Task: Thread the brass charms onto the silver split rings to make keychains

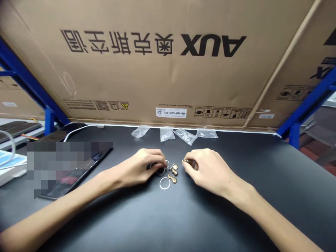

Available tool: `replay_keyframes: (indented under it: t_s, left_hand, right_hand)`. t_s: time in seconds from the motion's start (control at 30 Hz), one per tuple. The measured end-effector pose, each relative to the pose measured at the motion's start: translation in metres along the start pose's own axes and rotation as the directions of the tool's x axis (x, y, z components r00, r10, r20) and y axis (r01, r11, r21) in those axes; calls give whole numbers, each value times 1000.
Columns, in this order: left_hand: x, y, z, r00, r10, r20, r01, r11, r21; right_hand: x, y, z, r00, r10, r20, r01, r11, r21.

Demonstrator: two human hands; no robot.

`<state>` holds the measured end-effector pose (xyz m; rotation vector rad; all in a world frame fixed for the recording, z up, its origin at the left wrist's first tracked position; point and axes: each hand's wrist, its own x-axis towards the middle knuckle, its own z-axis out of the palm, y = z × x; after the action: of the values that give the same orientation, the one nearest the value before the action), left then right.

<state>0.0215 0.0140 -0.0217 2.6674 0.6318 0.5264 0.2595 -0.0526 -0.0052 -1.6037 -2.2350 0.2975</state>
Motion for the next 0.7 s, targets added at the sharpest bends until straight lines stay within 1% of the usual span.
replay_keyframes:
  t_s: [0.1,0.2,0.3,0.4,0.47,0.5,0.57,0.63,0.7]
  left_hand:
    - [-1,5,-1,999,-2,44,1,1000,22]
    - [-2,8,-4,997,-28,69,26,999,39]
    - [-3,9,-5,995,-22,92,15,998,67]
    - [-3,10,-6,997,-7,79,0,996,87]
    - [-3,10,-6,999,-13,34,11,997,72]
    - [-2,11,-6,999,-35,-4,35,998,50]
    - [-1,11,-5,988,-127,-92,127,992,-14]
    - [-1,9,-3,949,-265,-171,255,964,-79]
    - [0,6,0,902,-369,-225,354,930,-104]
  right_hand:
    - [-2,0,6,995,-70,75,77,993,-94]
    - [-4,0,8,991,-105,81,115,984,-133]
    - [-5,0,8,989,-126,82,137,978,-156]
    - [-5,1,6,987,-131,89,144,976,-161]
    - [-4,1,5,991,-119,61,127,981,-149]
    - [-2,1,4,994,-104,32,107,985,-139]
    - [1,4,4,998,-47,-52,40,992,-118]
    - [5,11,6,988,46,-146,-60,994,-92]
    - [8,22,8,968,137,-212,-147,988,-35]
